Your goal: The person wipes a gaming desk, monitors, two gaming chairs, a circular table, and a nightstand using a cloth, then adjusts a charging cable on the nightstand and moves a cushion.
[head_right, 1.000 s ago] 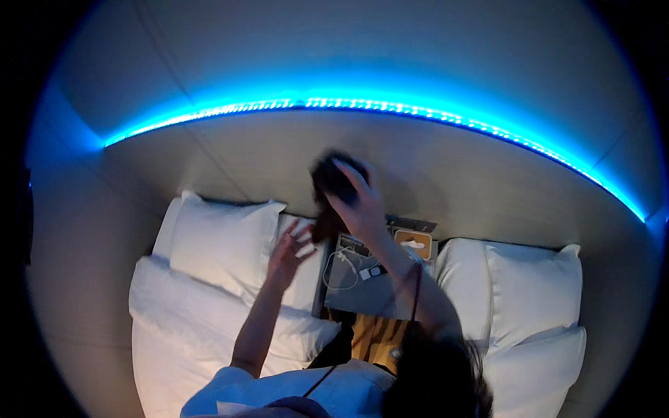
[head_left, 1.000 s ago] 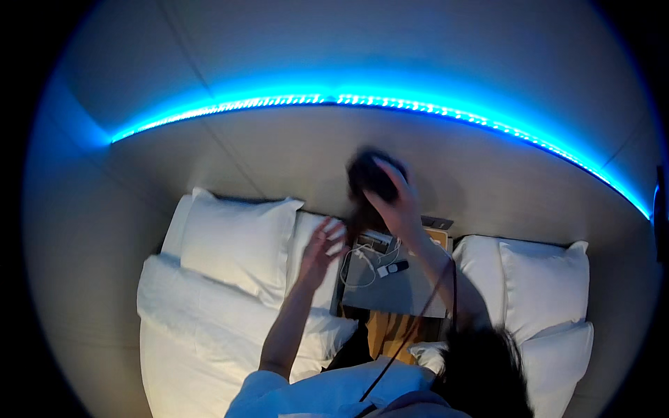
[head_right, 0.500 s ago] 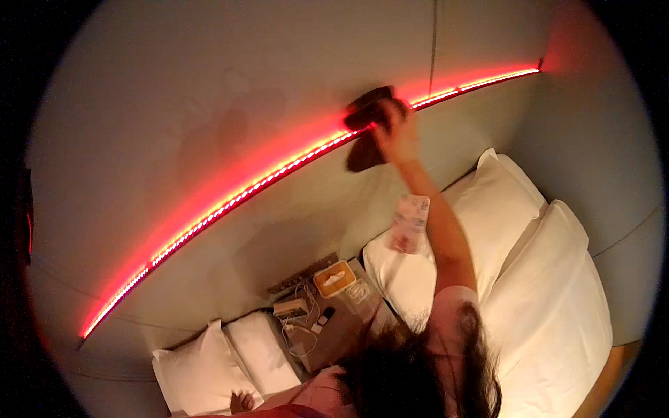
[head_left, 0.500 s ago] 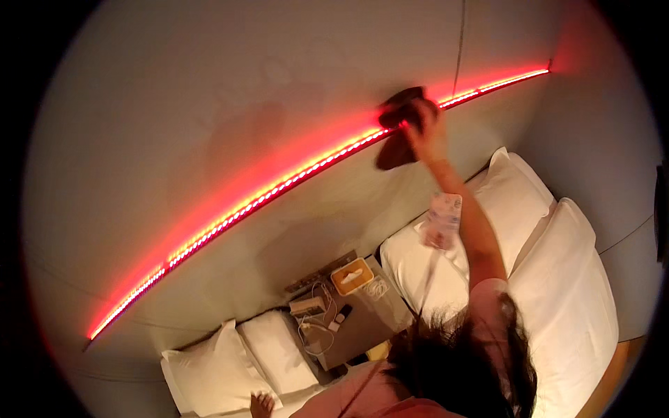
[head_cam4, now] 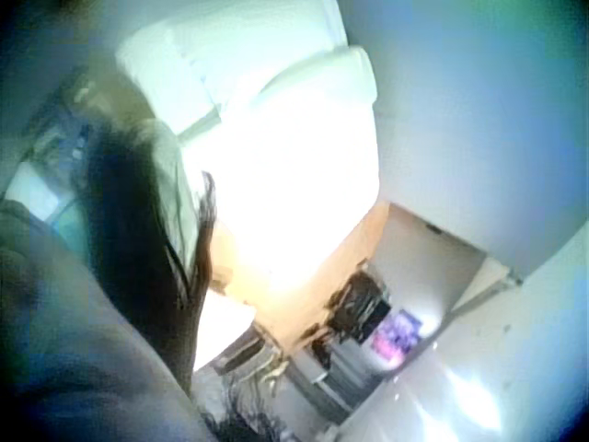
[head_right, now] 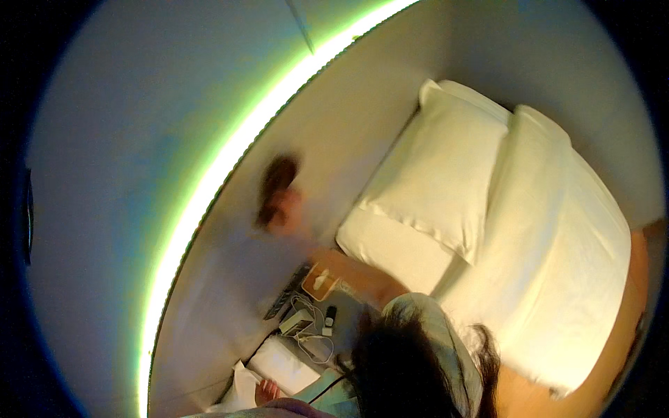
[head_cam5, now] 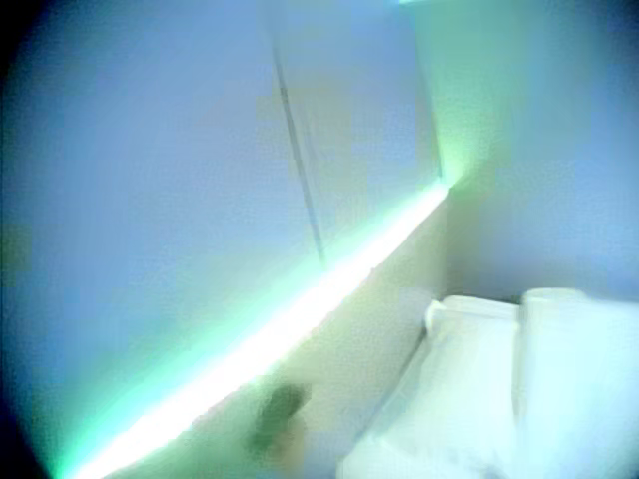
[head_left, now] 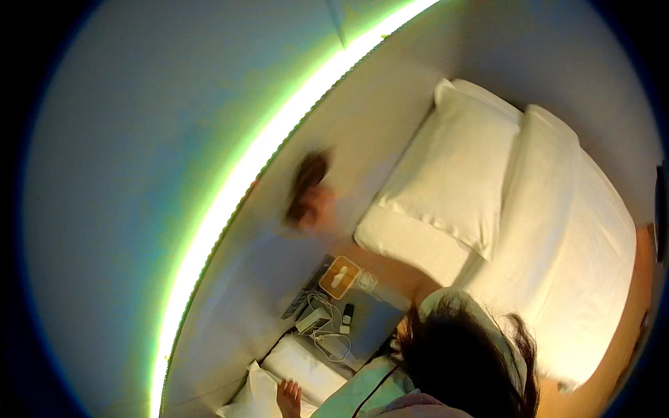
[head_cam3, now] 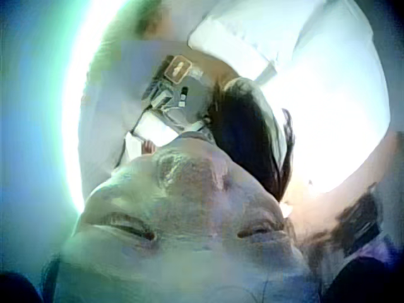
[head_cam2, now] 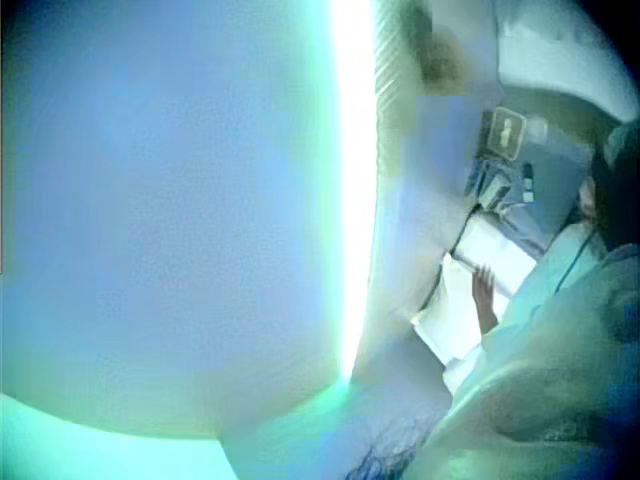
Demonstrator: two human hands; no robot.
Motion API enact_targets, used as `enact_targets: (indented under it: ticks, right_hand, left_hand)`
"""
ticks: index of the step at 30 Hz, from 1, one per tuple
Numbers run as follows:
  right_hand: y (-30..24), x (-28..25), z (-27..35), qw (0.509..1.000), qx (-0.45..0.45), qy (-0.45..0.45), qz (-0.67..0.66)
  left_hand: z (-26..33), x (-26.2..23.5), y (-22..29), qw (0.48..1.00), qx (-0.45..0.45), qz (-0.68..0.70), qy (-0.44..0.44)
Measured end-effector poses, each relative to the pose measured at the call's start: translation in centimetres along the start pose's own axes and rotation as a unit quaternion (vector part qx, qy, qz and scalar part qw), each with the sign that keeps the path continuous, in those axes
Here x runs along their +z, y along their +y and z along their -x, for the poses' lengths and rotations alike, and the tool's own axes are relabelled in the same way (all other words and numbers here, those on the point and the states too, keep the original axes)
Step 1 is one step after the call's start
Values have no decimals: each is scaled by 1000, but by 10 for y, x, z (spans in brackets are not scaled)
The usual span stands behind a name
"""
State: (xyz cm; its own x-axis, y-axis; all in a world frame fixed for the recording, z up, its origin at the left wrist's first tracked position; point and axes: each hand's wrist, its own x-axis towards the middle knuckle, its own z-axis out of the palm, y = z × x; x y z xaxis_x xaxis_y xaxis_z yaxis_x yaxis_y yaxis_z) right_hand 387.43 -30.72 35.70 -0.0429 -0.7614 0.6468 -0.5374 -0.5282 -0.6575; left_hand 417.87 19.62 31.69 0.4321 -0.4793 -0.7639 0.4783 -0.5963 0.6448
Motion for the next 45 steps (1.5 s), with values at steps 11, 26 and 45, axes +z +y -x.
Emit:
enact_targets:
  ticks: [11,26,45]
  right_hand:
    - [-155,-147,307,800,328,-421,-273]
    - [-207,-539,536,837,418,306,-175]
    - [-223,-1082,912,535,366,761,-12]
  left_hand:
    - [1,196,-28,853,-59,94,-510]
    - [306,404,-280,553,-272,-382,-689]
    - [796,497,-826,24,-51,-567,-822]
